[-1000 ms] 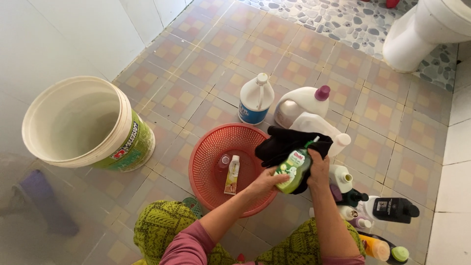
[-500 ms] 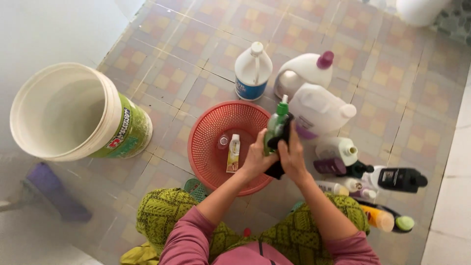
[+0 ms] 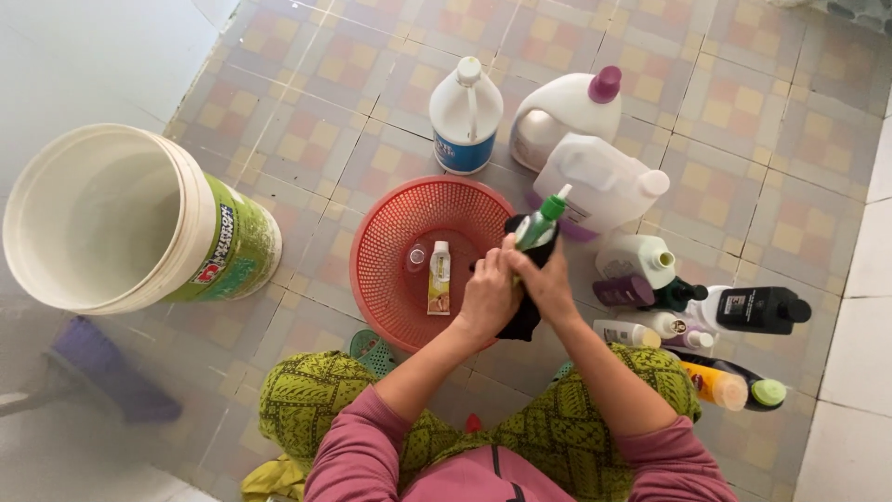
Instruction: The recorder uses a black cloth to wipe down and clean various toiletry and cleaning product bottles.
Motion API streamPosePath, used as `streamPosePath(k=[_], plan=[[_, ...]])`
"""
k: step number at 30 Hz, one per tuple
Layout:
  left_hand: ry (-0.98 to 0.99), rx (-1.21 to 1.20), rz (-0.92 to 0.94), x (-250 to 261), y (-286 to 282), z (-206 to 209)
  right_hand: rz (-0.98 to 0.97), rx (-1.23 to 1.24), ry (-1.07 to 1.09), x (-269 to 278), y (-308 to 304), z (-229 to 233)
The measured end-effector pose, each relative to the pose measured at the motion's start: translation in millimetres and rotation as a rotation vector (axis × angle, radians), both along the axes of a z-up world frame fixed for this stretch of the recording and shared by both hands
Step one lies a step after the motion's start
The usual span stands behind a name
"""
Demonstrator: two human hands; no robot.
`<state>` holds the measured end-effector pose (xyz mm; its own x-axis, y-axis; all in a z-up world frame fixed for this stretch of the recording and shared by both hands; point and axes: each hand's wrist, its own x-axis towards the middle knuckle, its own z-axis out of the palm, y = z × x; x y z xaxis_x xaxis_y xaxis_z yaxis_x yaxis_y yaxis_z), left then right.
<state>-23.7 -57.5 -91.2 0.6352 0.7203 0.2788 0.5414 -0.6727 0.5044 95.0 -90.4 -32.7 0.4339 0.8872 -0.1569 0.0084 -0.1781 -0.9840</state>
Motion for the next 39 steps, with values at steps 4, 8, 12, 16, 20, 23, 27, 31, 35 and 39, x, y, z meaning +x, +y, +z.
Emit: streamPosePath(k=[4, 8, 12, 16, 20, 23, 27, 31, 35, 39], plan=[[-0.252, -0.126, -0.096, -4.0, 5.1, 40.6, -0.095, 0.205, 0.163, 26.3, 0.5, -32.7], [-0.752, -0.999, -0.087, -5.7, 22.7, 29.7, -0.083, 0.172, 0.294, 35.4, -5.2, -44.1], [-0.74, -1.201, -0.088, -10.5, 35.9, 16.1, -0.101, -0.069, -0.192, 1.6, -2.7, 7.1], [-0.784, -1.035, -0.026, -17.7, 46.9, -1.2, 0.112, 0.453, -0.746, -10.3, -14.7, -12.4], [-0.666, -0.795, 0.035, -14.9, 35.0, 17.5, 0.15, 0.467, -0.705, -0.9, -10.7, -35.4], [-0.543, -0.812, -0.017, -10.9, 18.8, 38.7, -0.017, 0.443, -0.624, 20.1, -8.0, -36.3], [-0.545, -0.928, -0.176, -7.8, -3.7, 62.0, -0.218, 0.368, -0.161, 43.8, -7.6, -20.6], [-0.525, -0.93, -0.188, -6.1, 7.6, 50.4, -0.157, 0.226, 0.034, 45.1, -11.6, -54.6], [-0.521, -0.764, -0.19, -10.7, 14.4, 30.0, -0.137, 0.288, -0.306, 15.6, -11.8, -15.5], [-0.493, -0.739, -0.127, -12.3, 16.3, 29.1, -0.1, 0.306, -0.621, 4.3, -13.1, -12.9]])
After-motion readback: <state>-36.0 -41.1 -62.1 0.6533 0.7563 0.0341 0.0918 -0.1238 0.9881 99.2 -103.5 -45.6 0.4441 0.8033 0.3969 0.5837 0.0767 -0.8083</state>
